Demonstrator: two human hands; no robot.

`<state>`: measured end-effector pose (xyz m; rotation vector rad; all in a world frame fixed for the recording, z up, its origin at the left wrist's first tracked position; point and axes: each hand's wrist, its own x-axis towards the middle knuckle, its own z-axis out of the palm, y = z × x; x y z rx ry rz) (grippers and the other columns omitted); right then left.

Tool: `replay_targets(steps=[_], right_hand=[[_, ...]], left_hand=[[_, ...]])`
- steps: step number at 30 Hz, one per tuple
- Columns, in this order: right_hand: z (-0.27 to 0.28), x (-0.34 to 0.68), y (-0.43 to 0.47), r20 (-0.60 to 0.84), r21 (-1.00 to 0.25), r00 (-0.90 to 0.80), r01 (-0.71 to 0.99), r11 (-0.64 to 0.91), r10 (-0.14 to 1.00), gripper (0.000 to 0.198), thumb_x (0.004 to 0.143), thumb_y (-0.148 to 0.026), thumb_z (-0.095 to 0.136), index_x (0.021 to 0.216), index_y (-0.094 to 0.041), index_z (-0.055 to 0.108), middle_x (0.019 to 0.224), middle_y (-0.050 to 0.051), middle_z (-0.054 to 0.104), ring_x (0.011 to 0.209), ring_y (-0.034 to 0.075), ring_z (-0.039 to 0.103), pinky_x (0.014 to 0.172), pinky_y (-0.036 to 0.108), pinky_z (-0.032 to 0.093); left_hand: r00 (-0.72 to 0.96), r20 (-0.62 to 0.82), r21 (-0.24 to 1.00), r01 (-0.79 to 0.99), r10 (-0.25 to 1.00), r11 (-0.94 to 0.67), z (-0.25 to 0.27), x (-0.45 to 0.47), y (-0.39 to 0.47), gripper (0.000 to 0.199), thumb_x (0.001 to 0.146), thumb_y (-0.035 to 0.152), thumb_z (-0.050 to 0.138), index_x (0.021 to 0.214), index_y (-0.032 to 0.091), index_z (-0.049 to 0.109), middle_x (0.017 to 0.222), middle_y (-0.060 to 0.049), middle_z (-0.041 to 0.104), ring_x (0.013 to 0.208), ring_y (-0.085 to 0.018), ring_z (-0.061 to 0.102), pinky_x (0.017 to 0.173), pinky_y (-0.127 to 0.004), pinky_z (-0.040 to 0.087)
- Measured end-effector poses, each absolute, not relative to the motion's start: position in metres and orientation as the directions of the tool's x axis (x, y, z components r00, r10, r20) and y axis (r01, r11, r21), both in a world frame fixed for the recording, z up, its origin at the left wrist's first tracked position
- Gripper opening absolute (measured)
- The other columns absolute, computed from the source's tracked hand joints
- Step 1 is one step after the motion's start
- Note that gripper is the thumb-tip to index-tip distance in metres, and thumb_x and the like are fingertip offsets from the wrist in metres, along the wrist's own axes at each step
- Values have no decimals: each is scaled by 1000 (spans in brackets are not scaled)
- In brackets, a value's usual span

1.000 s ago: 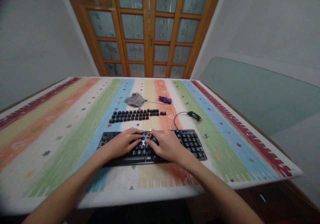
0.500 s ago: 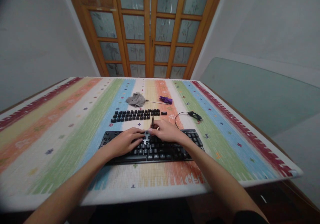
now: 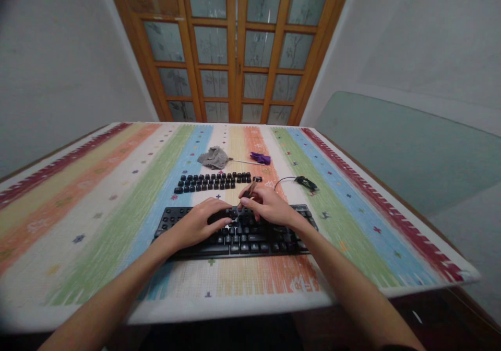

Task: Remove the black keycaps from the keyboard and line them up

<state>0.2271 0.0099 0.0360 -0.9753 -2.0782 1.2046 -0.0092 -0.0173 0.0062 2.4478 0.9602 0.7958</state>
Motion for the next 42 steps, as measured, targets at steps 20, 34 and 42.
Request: replay_targets(steps=[20, 34, 42], right_hand=[[20, 244, -12, 367, -652, -546, 427, 627, 753, 22, 96, -36, 52, 96, -17, 64, 98, 9, 71, 68, 17, 65, 66, 31, 52], [18, 252, -10, 479, -521, -434, 559, 645, 763, 25, 97, -35, 49, 95, -16, 65, 103, 10, 72, 71, 17, 66, 69, 31, 51], [20, 254, -13, 478, -537, -428, 549, 641, 767, 25, 96, -37, 53, 88, -17, 66, 98, 10, 74, 62, 15, 63, 64, 30, 49]], left_hand=[[578, 414, 554, 453, 703, -699, 22, 13, -15, 10, 90, 27, 64, 88, 18, 69, 90, -5, 70, 84, -18, 65, 77, -31, 52], [634, 451, 329, 536, 628, -777, 34, 20, 30, 12, 90, 22, 54, 94, 17, 65, 89, -5, 66, 83, -18, 62, 80, -33, 51], [710, 333, 144, 612, 621, -777, 11, 31, 82, 12, 85, 15, 57, 92, 16, 67, 91, -9, 64, 89, -22, 61, 83, -35, 51]])
